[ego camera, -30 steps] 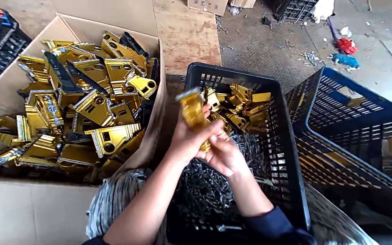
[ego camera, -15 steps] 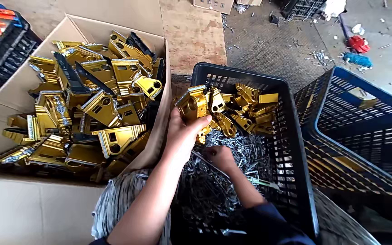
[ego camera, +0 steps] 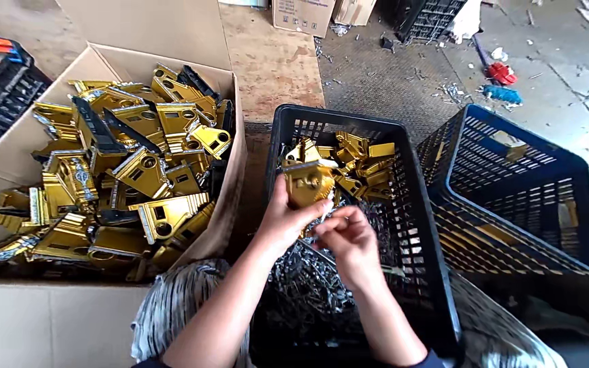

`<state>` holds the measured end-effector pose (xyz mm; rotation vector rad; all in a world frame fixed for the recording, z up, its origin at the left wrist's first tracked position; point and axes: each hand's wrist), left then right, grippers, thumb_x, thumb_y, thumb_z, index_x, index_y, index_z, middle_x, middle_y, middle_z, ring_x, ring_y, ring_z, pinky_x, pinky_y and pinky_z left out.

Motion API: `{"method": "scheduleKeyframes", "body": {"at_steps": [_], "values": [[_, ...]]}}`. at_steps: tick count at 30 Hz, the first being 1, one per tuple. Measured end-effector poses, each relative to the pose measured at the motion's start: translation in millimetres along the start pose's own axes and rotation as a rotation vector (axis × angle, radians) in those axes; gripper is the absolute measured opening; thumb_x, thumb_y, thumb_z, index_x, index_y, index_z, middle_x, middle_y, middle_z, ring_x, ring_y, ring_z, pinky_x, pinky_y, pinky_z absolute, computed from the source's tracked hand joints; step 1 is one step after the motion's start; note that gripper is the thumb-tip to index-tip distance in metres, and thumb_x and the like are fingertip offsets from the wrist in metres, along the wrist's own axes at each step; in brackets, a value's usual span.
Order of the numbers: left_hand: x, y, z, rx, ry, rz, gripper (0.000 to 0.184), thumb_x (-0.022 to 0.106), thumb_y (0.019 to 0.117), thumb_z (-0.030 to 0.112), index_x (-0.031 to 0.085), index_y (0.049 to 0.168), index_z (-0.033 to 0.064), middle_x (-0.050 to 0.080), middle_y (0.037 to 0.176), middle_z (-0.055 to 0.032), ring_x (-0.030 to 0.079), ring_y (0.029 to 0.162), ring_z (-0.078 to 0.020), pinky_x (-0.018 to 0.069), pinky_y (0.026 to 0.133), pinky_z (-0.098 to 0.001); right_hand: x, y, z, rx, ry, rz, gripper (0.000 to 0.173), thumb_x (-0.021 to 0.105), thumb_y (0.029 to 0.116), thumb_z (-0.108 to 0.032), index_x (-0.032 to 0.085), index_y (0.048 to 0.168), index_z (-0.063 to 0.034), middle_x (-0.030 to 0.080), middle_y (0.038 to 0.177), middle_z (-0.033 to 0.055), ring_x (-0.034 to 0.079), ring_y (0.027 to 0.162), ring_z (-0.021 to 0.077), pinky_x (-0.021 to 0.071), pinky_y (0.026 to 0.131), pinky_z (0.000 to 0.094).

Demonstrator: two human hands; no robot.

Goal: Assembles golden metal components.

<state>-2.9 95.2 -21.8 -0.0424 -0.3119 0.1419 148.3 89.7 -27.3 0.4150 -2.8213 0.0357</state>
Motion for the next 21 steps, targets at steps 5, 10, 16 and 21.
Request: {"method": "scheduleKeyframes", "body": {"at_steps": [5, 10, 16, 21], "values": [[2, -2, -2, -0.021, 0.097, 0.021, 0.083, 0.087, 0.0804, 0.011, 0.037, 0.147, 0.0156, 0.066, 0.123, -0.0088, 0.069, 0.108, -0.0185, 0.0604, 0.091, -0.0378, -17, 6, -12, 0.157, 0.015, -0.088, 0.043, 0.057, 0.0911, 0.006, 0.049, 0.132, -0.0077, 0.068, 0.082, 0.0068, 0.073, 0.077, 0.0202, 0.0632, 0.071, 0.0357], [5, -5, -1, -0.165, -0.305, -0.099, 0.070, 0.069, 0.0956, 0.040, 0.031, 0.151, 0.0240, 0.065, 0.118, -0.0068, 0.069, 0.097, -0.0178, 0.0599, 0.082, -0.0353, -19, 15, -27, -0.129, -0.097, 0.032, 0.015, 0.060, 0.0967, 0.001, 0.072, 0.102, -0.0057, 0.074, 0.087, 0.0080, 0.069, 0.069, 0.0113, 0.0592, 0.065, 0.0249], [2, -9, -1, -0.175, -0.301, -0.232, 0.094, 0.079, 0.0767, -0.004, 0.025, 0.151, 0.0177, 0.063, 0.121, -0.0080, 0.068, 0.102, -0.0172, 0.0593, 0.088, -0.0341, -23, 22, -14, -0.390, -0.494, 0.023, 0.005, 0.077, 0.0885, -0.013, 0.078, 0.092, -0.0087, 0.070, 0.115, 0.0033, 0.067, 0.101, 0.0119, 0.0605, 0.081, 0.0273], [4, -9, -4, -0.186, -0.283, -0.275, 0.091, 0.072, 0.0780, -0.013, 0.025, 0.150, 0.0163, 0.063, 0.121, -0.0094, 0.068, 0.103, -0.0181, 0.0592, 0.089, -0.0343, -33, 26, -21, -0.478, -0.583, -0.074, 0.015, 0.079, 0.0874, -0.021, 0.080, 0.099, -0.0116, 0.055, 0.144, 0.0083, 0.056, 0.128, 0.0173, 0.0539, 0.102, 0.0327]]}}
Point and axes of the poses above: each hand's wrist, its own y-axis towards the middle knuckle, its own x-axis out of the palm, z = x × y
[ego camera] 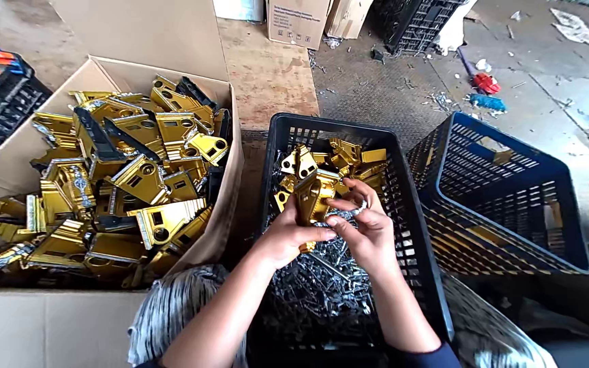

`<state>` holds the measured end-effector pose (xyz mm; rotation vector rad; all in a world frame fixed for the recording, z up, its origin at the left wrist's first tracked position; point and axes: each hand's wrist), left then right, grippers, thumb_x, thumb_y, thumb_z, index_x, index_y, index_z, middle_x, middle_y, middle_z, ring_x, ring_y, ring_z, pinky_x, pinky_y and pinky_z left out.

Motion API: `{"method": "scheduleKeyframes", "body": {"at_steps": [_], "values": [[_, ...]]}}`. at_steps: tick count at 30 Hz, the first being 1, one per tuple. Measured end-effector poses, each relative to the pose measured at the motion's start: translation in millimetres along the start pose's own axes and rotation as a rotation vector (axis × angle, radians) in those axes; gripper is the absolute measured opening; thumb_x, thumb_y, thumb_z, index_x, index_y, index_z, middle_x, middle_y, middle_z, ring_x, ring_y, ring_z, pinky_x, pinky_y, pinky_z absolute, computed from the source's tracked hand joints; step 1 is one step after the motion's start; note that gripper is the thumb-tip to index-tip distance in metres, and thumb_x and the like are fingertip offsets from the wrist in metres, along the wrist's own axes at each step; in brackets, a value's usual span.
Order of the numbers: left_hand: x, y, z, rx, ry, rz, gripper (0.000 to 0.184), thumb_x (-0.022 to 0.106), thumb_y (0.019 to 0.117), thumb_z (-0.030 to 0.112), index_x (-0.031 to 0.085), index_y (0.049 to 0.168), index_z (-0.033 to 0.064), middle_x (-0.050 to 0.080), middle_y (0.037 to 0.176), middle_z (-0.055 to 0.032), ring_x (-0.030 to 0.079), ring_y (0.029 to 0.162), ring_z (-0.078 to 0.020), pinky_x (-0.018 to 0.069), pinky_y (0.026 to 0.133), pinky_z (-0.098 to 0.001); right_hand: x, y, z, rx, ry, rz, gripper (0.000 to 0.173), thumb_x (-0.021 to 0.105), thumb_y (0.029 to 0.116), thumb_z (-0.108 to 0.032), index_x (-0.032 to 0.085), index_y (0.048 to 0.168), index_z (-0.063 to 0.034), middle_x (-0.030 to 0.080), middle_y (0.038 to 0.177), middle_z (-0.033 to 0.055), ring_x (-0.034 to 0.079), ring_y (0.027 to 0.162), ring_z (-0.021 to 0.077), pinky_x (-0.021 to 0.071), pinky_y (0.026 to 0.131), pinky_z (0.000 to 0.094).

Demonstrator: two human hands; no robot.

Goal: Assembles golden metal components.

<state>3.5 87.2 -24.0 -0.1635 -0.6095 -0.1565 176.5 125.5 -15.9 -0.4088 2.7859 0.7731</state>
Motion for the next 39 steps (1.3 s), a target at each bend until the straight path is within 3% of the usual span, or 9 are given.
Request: {"method": "scheduleKeyframes", "body": {"at_steps": [8, 14, 17, 19, 24, 29, 32, 35, 39], "values": [[-4, 3, -4, -0.009, -0.128, 0.012, 0.078, 0.081, 0.0801, 0.012, 0.034, 0.142, 0.0180, 0.066, 0.110, -0.0034, 0.068, 0.091, -0.0121, 0.0585, 0.082, -0.0285, 10, -2, 2, 0.100, 0.078, 0.024, 0.018, 0.065, 0.0950, -0.015, 0.080, 0.086, -0.0094, 0.059, 0.146, 0.0083, 0.052, 0.138, 0.0216, 0.0476, 0.112, 0.0394], [-5, 3, -4, 0.003, 0.257, 0.000, 0.098, 0.077, 0.0721, -0.009, 0.025, 0.152, 0.0151, 0.063, 0.122, -0.0104, 0.068, 0.107, -0.0193, 0.0597, 0.090, -0.0366, 4, 10, 13, -0.375, -0.452, 0.028, 0.036, 0.061, 0.0995, -0.047, 0.073, 0.123, -0.0213, 0.037, 0.155, 0.0289, 0.038, 0.144, 0.0383, 0.0424, 0.111, 0.0504], [-5, 3, 0, -0.029, 0.310, -0.036, 0.100, 0.076, 0.0723, -0.008, 0.023, 0.154, 0.0173, 0.064, 0.123, -0.0094, 0.068, 0.107, -0.0182, 0.0599, 0.090, -0.0354, 8, 6, 24, -0.275, -0.181, -0.057, 0.064, 0.065, 0.0991, -0.044, 0.051, 0.148, -0.0038, 0.033, 0.162, 0.0231, 0.040, 0.148, 0.0295, 0.0460, 0.115, 0.0447], [-9, 2, 2, -0.063, 0.283, -0.063, 0.098, 0.075, 0.0732, -0.008, 0.023, 0.152, 0.0182, 0.064, 0.118, -0.0084, 0.069, 0.099, -0.0163, 0.0603, 0.084, -0.0317, 13, 4, 29, -0.084, 0.131, -0.107, 0.084, 0.073, 0.0933, -0.035, 0.030, 0.158, -0.0014, 0.054, 0.148, 0.0127, 0.058, 0.130, 0.0197, 0.0549, 0.104, 0.0395], [-19, 1, 4, -0.109, 0.253, -0.025, 0.094, 0.072, 0.0744, -0.008, 0.025, 0.150, 0.0200, 0.064, 0.112, -0.0098, 0.068, 0.086, -0.0164, 0.0587, 0.072, -0.0287, 26, 12, 30, 0.004, 0.252, -0.082, 0.046, 0.071, 0.0892, -0.010, 0.052, 0.130, -0.0041, 0.067, 0.117, 0.0086, 0.069, 0.102, 0.0163, 0.0604, 0.089, 0.0359], [-25, -2, 37, 0.042, 0.105, 0.440, 0.067, 0.068, 0.0901, -0.005, 0.037, 0.146, 0.0141, 0.065, 0.104, -0.0114, 0.067, 0.080, -0.0198, 0.0603, 0.071, -0.0347, 35, 42, 68, 0.261, 0.052, -0.256, 0.064, 0.062, 0.0980, -0.029, 0.039, 0.152, -0.0033, 0.062, 0.136, 0.0120, 0.065, 0.114, 0.0188, 0.0572, 0.092, 0.0397], [-60, -3, 71, 0.334, -0.066, 0.881, 0.040, 0.068, 0.0963, 0.012, 0.050, 0.131, 0.0114, 0.064, 0.100, -0.0059, 0.066, 0.078, -0.0150, 0.0596, 0.069, -0.0321, 56, 48, 107, 0.525, -0.458, -0.471, 0.044, 0.070, 0.0978, -0.031, 0.065, 0.133, -0.0052, 0.070, 0.124, 0.0173, 0.068, 0.113, 0.0348, 0.0530, 0.098, 0.0592], [-91, -16, 104, 0.793, -0.152, 1.162, 0.056, 0.065, 0.0996, 0.016, 0.034, 0.146, 0.0115, 0.058, 0.120, -0.0090, 0.065, 0.097, -0.0194, 0.0594, 0.084, -0.0375, 94, 49, 116, 0.614, -0.747, -0.611, 0.042, 0.069, 0.0945, -0.025, 0.067, 0.135, -0.0165, 0.064, 0.136, 0.0164, 0.061, 0.124, 0.0406, 0.0501, 0.098, 0.0652], [-107, -33, 123, 1.132, -0.151, 1.379, 0.073, 0.057, 0.1036, 0.012, 0.007, 0.157, 0.0135, 0.045, 0.146, -0.0137, 0.055, 0.130, -0.0259, 0.0524, 0.105, -0.0438, 125, 50, 136, 0.398, -0.784, -0.768, 0.095, 0.075, 0.0811, 0.002, 0.032, 0.162, -0.0230, 0.033, 0.167, 0.0079, 0.060, 0.125, 0.0446, 0.0536, 0.091, 0.0653]]}}
Point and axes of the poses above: each hand's wrist, its own y-axis towards the middle knuckle, its own x-axis out of the palm, z = x × y
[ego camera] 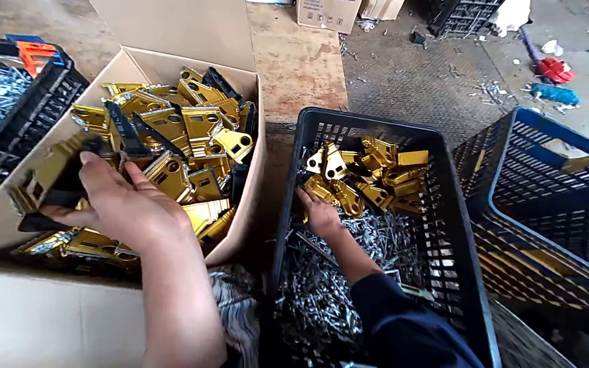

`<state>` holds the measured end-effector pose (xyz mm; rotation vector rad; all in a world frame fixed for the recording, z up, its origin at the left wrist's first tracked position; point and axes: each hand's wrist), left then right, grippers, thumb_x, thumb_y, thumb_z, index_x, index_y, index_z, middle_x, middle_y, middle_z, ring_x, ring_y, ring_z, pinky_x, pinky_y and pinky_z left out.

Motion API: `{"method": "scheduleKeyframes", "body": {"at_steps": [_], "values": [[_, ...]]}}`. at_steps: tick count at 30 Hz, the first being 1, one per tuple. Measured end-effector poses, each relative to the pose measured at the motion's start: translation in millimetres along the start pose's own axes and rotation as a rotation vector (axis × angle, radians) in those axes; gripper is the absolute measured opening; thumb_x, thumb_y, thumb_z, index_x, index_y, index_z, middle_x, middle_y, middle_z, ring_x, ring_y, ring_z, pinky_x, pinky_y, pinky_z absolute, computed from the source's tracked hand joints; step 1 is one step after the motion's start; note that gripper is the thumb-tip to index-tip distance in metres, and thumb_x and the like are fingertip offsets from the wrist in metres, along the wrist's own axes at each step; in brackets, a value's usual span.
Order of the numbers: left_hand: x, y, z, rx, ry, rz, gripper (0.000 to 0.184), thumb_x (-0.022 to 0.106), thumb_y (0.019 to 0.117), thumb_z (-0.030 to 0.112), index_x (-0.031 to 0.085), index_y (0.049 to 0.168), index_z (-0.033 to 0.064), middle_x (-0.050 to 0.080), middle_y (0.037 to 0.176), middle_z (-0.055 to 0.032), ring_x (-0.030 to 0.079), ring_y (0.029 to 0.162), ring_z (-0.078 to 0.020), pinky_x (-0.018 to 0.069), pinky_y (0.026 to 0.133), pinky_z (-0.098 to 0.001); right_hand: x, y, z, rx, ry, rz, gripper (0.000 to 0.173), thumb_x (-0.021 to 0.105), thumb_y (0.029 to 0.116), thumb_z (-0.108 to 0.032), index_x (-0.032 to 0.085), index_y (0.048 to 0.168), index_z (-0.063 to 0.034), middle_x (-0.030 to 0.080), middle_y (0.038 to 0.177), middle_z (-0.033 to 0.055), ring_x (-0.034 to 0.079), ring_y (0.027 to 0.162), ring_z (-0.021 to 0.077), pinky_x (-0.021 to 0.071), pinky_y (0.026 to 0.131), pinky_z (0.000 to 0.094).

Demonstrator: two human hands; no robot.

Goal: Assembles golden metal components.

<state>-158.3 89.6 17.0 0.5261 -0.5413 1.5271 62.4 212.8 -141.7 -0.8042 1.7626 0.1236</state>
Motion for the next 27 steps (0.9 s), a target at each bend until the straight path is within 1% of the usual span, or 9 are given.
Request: {"method": "scheduleKeyframes", "body": {"at_steps": [3, 9, 11, 13, 17, 19, 21, 23, 27], "values": [[-3, -5, 0, -0.080, 0.105, 0.010, 0.066, 0.047, 0.1067, 0.018, 0.008, 0.160, 0.0140, 0.038, 0.154, -0.0109, 0.045, 0.140, -0.0238, 0.0468, 0.110, -0.0434, -2, 3, -1, -0.033, -0.144, -0.071, 0.091, 0.072, 0.0839, 0.002, 0.033, 0.162, -0.0234, 0.040, 0.160, 0.0168, 0.070, 0.096, 0.0473, 0.0568, 0.074, 0.0664], [1, -41, 0, -0.317, 0.409, -0.616, 0.059, 0.050, 0.1052, 0.028, 0.027, 0.159, 0.0203, 0.040, 0.157, -0.0003, 0.044, 0.142, -0.0180, 0.0436, 0.112, -0.0434, -65, -31, 15, -0.079, -0.171, 0.063, 0.034, 0.075, 0.0865, -0.012, 0.074, 0.121, -0.0134, 0.061, 0.136, 0.0185, 0.066, 0.111, 0.0439, 0.0555, 0.081, 0.0674], [-3, -56, -1, -0.346, 0.601, -0.997, 0.079, 0.064, 0.0971, 0.037, 0.021, 0.162, 0.0220, 0.039, 0.159, -0.0021, 0.045, 0.142, -0.0191, 0.0459, 0.110, -0.0453, -96, -58, 16, -0.146, 0.122, 0.214, 0.036, 0.079, 0.0887, -0.024, 0.071, 0.117, -0.0025, 0.070, 0.117, 0.0188, 0.070, 0.100, 0.0360, 0.0572, 0.085, 0.0604], [-5, -76, -4, -0.380, 0.726, -1.254, 0.106, 0.078, 0.0851, 0.042, 0.009, 0.164, 0.0252, 0.042, 0.158, -0.0057, 0.050, 0.137, -0.0240, 0.0506, 0.102, -0.0474, -116, -83, 9, -0.235, 0.541, 0.356, 0.025, 0.076, 0.0910, -0.019, 0.068, 0.107, -0.0014, 0.073, 0.089, 0.0103, 0.071, 0.070, 0.0197, 0.0624, 0.065, 0.0402], [-11, -107, -20, -0.390, 0.586, -1.265, 0.086, 0.073, 0.0952, 0.023, 0.016, 0.159, 0.0229, 0.066, 0.127, -0.0053, 0.070, 0.104, -0.0145, 0.0607, 0.088, -0.0330, -110, -96, -3, -0.324, 1.303, 0.151, 0.018, 0.053, 0.1028, -0.011, 0.067, 0.113, -0.0044, 0.074, 0.090, 0.0050, 0.071, 0.068, 0.0123, 0.0625, 0.058, 0.0298], [-11, -111, -23, -0.250, 0.687, -1.132, 0.067, 0.066, 0.1007, 0.023, 0.024, 0.153, 0.0171, 0.070, 0.110, -0.0043, 0.071, 0.087, -0.0096, 0.0603, 0.075, -0.0283, -86, -83, 11, -0.198, 0.989, 0.102, 0.021, 0.057, 0.1040, -0.013, 0.070, 0.117, -0.0027, 0.074, 0.094, 0.0068, 0.068, 0.067, 0.0121, 0.0598, 0.057, 0.0302], [-11, -108, -24, -0.168, 0.782, -1.035, 0.053, 0.060, 0.1041, 0.028, 0.029, 0.144, 0.0146, 0.069, 0.103, -0.0025, 0.068, 0.079, -0.0061, 0.0575, 0.069, -0.0260, -46, -63, 25, -0.049, 0.357, -0.003, 0.024, 0.068, 0.0984, -0.017, 0.075, 0.120, -0.0102, 0.075, 0.108, 0.0119, 0.072, 0.091, 0.0268, 0.0598, 0.081, 0.0508], [-12, -105, -23, -0.204, 0.789, -1.006, 0.047, 0.053, 0.1068, 0.037, 0.035, 0.144, 0.0153, 0.066, 0.115, -0.0050, 0.068, 0.093, -0.0102, 0.0579, 0.079, -0.0324, -1, -53, 27, -0.001, -0.056, -0.185, 0.031, 0.063, 0.0976, -0.016, 0.072, 0.127, -0.0144, 0.065, 0.133, 0.0175, 0.063, 0.120, 0.0414, 0.0513, 0.094, 0.0676], [-10, -108, -20, -0.411, 0.672, -1.010, 0.051, 0.059, 0.1017, 0.047, 0.047, 0.142, 0.0182, 0.064, 0.127, -0.0032, 0.066, 0.109, -0.0129, 0.0566, 0.092, -0.0376, 16, -73, 29, -0.120, -0.134, 0.010, 0.025, 0.055, 0.1015, -0.014, 0.076, 0.111, -0.0050, 0.068, 0.129, 0.0159, 0.062, 0.122, 0.0413, 0.0530, 0.092, 0.0630]]}}
Point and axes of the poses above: each hand's wrist, its own y-axis towards the middle knuckle, its own x-axis out of the palm, z = x × y
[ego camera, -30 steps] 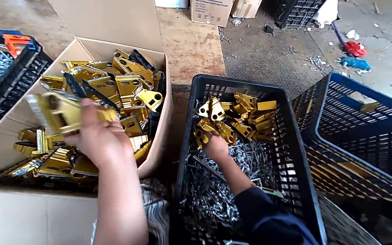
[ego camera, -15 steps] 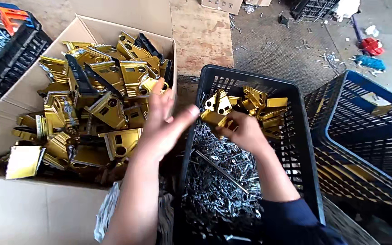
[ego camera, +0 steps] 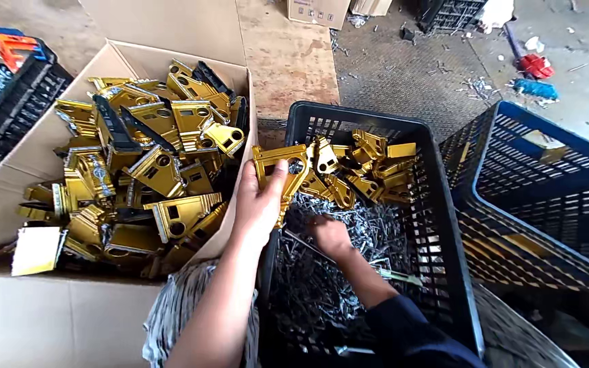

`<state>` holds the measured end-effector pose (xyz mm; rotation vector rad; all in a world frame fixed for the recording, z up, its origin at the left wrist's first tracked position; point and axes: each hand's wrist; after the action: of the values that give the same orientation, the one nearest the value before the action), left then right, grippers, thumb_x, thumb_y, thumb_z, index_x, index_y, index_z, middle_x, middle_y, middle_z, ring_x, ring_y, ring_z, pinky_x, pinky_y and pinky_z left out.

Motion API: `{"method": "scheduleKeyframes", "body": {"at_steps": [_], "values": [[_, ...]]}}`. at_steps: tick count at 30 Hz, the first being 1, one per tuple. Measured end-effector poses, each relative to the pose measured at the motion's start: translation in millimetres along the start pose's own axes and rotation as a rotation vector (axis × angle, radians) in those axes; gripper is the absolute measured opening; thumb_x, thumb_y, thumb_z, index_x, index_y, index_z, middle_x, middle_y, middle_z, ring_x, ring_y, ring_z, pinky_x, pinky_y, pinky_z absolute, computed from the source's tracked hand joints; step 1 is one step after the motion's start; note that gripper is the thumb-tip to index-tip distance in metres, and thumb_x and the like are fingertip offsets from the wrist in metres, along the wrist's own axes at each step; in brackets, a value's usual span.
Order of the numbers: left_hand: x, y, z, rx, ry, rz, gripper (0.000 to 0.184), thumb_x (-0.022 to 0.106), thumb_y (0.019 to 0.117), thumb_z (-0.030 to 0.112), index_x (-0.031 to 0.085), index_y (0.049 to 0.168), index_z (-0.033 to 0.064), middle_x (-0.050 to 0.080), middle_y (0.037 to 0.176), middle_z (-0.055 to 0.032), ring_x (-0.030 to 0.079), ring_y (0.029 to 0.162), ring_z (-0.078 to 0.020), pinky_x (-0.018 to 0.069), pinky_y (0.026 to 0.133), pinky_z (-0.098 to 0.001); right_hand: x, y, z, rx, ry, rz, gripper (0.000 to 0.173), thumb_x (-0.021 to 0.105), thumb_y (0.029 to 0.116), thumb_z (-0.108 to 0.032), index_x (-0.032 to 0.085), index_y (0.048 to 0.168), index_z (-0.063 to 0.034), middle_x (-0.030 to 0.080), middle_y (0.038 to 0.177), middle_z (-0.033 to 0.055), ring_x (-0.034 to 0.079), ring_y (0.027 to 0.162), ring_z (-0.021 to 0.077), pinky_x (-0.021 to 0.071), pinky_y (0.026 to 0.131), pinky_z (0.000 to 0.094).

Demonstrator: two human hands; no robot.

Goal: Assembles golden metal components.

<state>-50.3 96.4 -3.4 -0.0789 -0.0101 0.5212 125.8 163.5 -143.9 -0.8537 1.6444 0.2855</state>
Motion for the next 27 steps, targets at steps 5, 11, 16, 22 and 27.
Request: {"method": "scheduleKeyframes", "body": {"at_steps": [5, 11, 16, 22, 27], "values": [[7, -4, -5, 0.063, -0.047, -0.108, 0.078, 0.087, 0.0786, 0.013, 0.041, 0.142, 0.0151, 0.067, 0.120, -0.0050, 0.070, 0.105, -0.0145, 0.0613, 0.087, -0.0349, -45, -54, 20, 0.057, 0.499, 0.575, 0.010, 0.074, 0.0918, -0.012, 0.082, 0.096, -0.0074, 0.077, 0.102, 0.0088, 0.074, 0.092, 0.0191, 0.0607, 0.083, 0.0414], [37, -21, -19, 0.145, 0.052, -0.261, 0.083, 0.092, 0.0712, 0.013, 0.042, 0.138, 0.0139, 0.069, 0.113, -0.0033, 0.071, 0.100, -0.0113, 0.0626, 0.085, -0.0329, -76, -88, -6, 0.050, 0.954, 0.609, 0.009, 0.076, 0.0892, -0.012, 0.081, 0.096, -0.0085, 0.073, 0.078, -0.0027, 0.060, 0.063, -0.0006, 0.0513, 0.059, 0.0190], [42, -30, -29, 0.181, 0.263, -0.317, 0.081, 0.093, 0.0707, 0.022, 0.047, 0.136, 0.0116, 0.070, 0.110, -0.0047, 0.071, 0.100, -0.0111, 0.0609, 0.089, -0.0346, -89, -102, -7, 0.136, 0.438, 0.560, 0.011, 0.075, 0.0895, -0.025, 0.080, 0.093, -0.0164, 0.076, 0.085, -0.0019, 0.069, 0.072, 0.0117, 0.0564, 0.068, 0.0428], [36, -24, -25, 0.129, 0.072, -0.200, 0.065, 0.086, 0.0828, 0.022, 0.047, 0.135, 0.0117, 0.071, 0.109, -0.0028, 0.071, 0.095, -0.0116, 0.0611, 0.080, -0.0329, -89, -119, 9, 0.115, 0.999, 0.580, 0.006, 0.072, 0.0918, -0.012, 0.077, 0.093, -0.0081, 0.073, 0.083, -0.0022, 0.067, 0.076, 0.0031, 0.0562, 0.071, 0.0225], [52, -37, -34, 0.065, -0.048, -0.369, 0.083, 0.091, 0.0746, 0.015, 0.041, 0.141, 0.0098, 0.069, 0.115, -0.0060, 0.070, 0.103, -0.0130, 0.0611, 0.090, -0.0325, -74, -118, -14, 0.053, 1.144, 0.697, 0.009, 0.068, 0.0942, -0.005, 0.076, 0.096, -0.0030, 0.074, 0.085, 0.0004, 0.067, 0.075, 0.0032, 0.0568, 0.070, 0.0212]]}}
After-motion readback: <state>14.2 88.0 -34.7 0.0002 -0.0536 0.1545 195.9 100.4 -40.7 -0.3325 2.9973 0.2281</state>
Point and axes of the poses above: each hand's wrist, its own y-axis towards the middle knuckle, its own x-axis out of the palm, z = x × y
